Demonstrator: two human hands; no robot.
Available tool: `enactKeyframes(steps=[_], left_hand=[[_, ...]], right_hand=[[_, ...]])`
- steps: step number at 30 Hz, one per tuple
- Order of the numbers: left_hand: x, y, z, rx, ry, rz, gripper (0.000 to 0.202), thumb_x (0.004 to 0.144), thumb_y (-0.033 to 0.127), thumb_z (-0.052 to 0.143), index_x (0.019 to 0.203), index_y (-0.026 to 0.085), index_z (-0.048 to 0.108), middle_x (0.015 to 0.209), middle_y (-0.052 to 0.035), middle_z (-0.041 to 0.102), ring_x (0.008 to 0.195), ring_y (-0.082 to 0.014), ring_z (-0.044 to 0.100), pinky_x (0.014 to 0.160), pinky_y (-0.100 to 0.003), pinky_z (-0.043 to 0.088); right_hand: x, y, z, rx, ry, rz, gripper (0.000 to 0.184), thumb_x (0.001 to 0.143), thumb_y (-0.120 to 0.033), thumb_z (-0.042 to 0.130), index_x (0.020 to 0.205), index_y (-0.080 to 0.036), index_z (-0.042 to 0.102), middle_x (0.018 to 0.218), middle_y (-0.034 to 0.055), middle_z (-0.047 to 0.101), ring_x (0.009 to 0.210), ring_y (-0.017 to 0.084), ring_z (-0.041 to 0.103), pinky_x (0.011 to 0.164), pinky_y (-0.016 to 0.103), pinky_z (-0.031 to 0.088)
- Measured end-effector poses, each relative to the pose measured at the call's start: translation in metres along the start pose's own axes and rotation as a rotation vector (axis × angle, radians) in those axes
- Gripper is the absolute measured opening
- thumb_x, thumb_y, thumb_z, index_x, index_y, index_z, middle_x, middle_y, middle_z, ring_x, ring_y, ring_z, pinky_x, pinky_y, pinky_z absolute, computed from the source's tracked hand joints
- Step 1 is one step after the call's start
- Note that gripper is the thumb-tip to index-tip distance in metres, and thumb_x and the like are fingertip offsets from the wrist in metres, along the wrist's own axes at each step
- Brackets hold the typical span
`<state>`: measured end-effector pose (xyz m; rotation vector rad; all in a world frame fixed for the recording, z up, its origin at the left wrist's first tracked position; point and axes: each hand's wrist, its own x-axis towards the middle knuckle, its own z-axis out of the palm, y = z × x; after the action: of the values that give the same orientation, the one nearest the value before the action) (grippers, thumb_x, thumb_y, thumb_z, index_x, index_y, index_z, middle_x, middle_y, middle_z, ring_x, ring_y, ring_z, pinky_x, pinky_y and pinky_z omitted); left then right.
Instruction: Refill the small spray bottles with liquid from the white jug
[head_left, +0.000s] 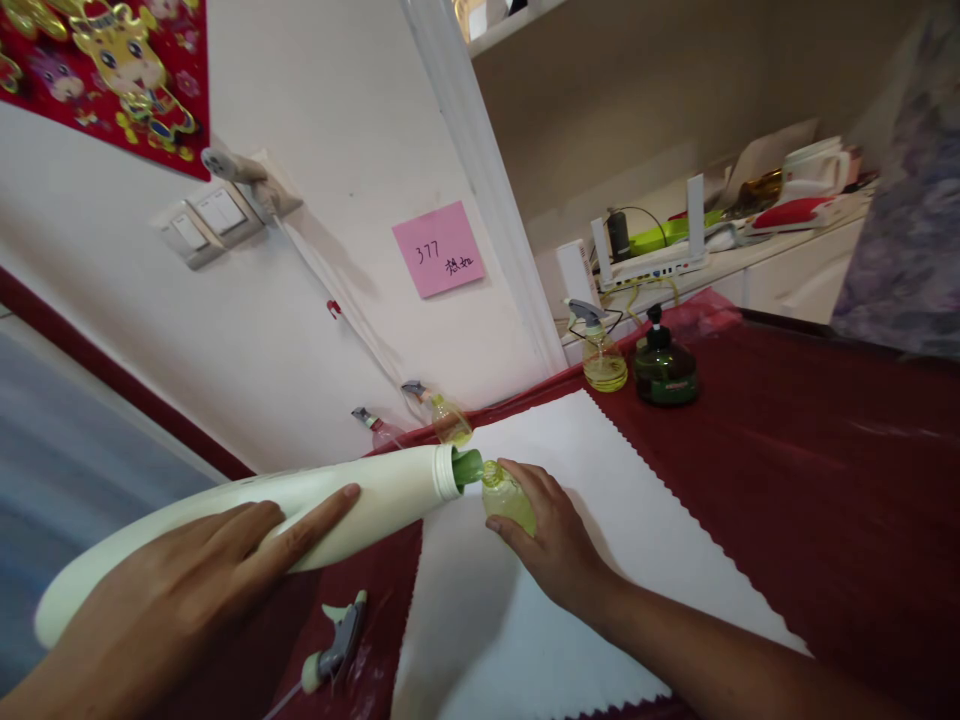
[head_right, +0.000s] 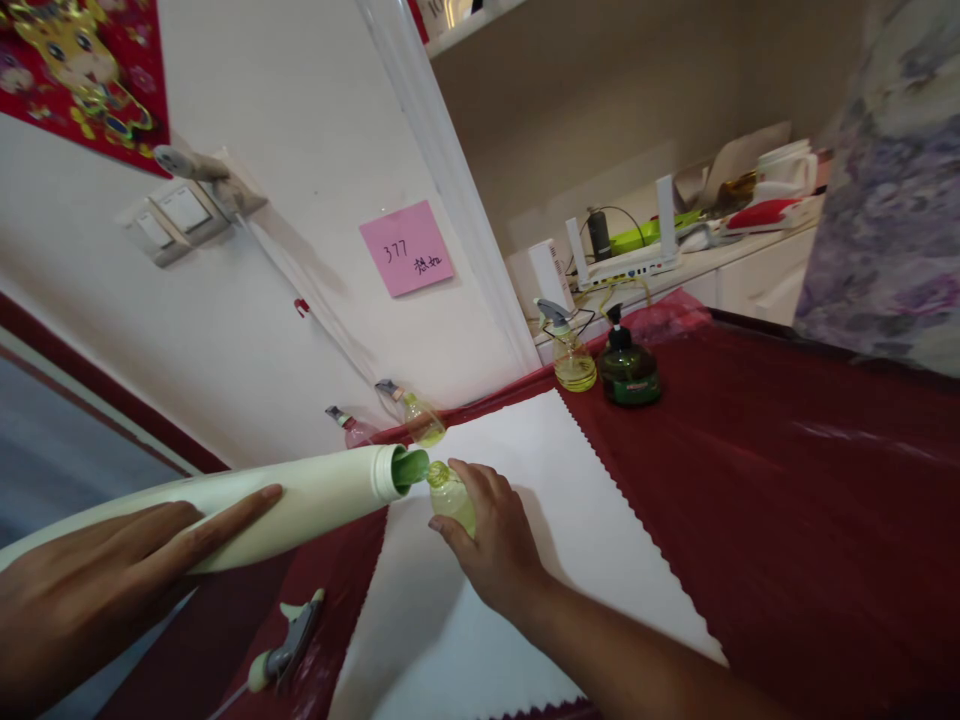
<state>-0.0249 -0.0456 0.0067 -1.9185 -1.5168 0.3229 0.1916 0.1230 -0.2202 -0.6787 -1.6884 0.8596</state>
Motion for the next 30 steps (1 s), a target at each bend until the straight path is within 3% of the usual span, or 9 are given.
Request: enactKeyframes(steps=[7, 13, 19, 24, 30], left_hand=[[0.0, -0.003, 0.0, -0.016, -0.001, 0.009, 0.062, 0.104, 0.025, 0.026, 0.16, 0.049, 0.011, 0.08, 0.002, 0.062, 0.07, -0.02, 0.065, 0.072, -0.037, 0.045], [0.002, -0.014, 0.008, 0.035, 0.118, 0.147, 0.063, 0.1, 0.032, 0.035, 0.161, 0.039, 0.023, 0.071, 0.0022, 0.059, 0.057, -0.0183, 0.062, 0.061, -0.033, 0.044], [0.002, -0.01, 0.009, 0.039, 0.15, 0.138, 0.065, 0.097, 0.037, 0.038, 0.161, 0.037, 0.025, 0.073, 0.0014, 0.063, 0.06, -0.0197, 0.065, 0.062, -0.035, 0.048], [0.007, -0.004, 0.005, 0.042, 0.23, 0.161, 0.064, 0.097, 0.033, 0.035, 0.161, 0.036, 0.026, 0.066, 0.0032, 0.059, 0.051, -0.0182, 0.061, 0.055, -0.033, 0.045], [0.01, 0.002, 0.002, 0.01, 0.23, 0.097, 0.065, 0.097, 0.036, 0.035, 0.16, 0.044, 0.022, 0.067, 0.0024, 0.064, 0.054, -0.0224, 0.066, 0.055, -0.037, 0.049]], right_hand=[[0.0, 0.001, 0.0, 0.003, -0.002, -0.008, 0.054, 0.09, -0.029, 0.067, 0.141, -0.028, 0.049, 0.135, 0.0087, 0.061, 0.124, 0.03, 0.056, 0.106, 0.053, 0.047], [0.0, 0.002, 0.001, 0.0, 0.0, -0.007, 0.054, 0.09, -0.03, 0.066, 0.141, -0.028, 0.049, 0.136, 0.0087, 0.061, 0.124, 0.03, 0.056, 0.106, 0.052, 0.047], [0.0, 0.0, 0.0, 0.004, -0.005, -0.001, 0.053, 0.09, -0.029, 0.065, 0.141, -0.028, 0.049, 0.136, 0.0084, 0.06, 0.124, 0.029, 0.056, 0.107, 0.052, 0.046], [0.0, 0.001, 0.0, 0.005, -0.007, -0.002, 0.053, 0.091, -0.03, 0.066, 0.141, -0.028, 0.049, 0.135, 0.0083, 0.061, 0.124, 0.029, 0.056, 0.107, 0.053, 0.046], [-0.001, 0.002, 0.0, 0.005, -0.004, 0.004, 0.054, 0.091, -0.03, 0.065, 0.142, -0.029, 0.048, 0.136, 0.0073, 0.061, 0.125, 0.028, 0.056, 0.108, 0.05, 0.046]])
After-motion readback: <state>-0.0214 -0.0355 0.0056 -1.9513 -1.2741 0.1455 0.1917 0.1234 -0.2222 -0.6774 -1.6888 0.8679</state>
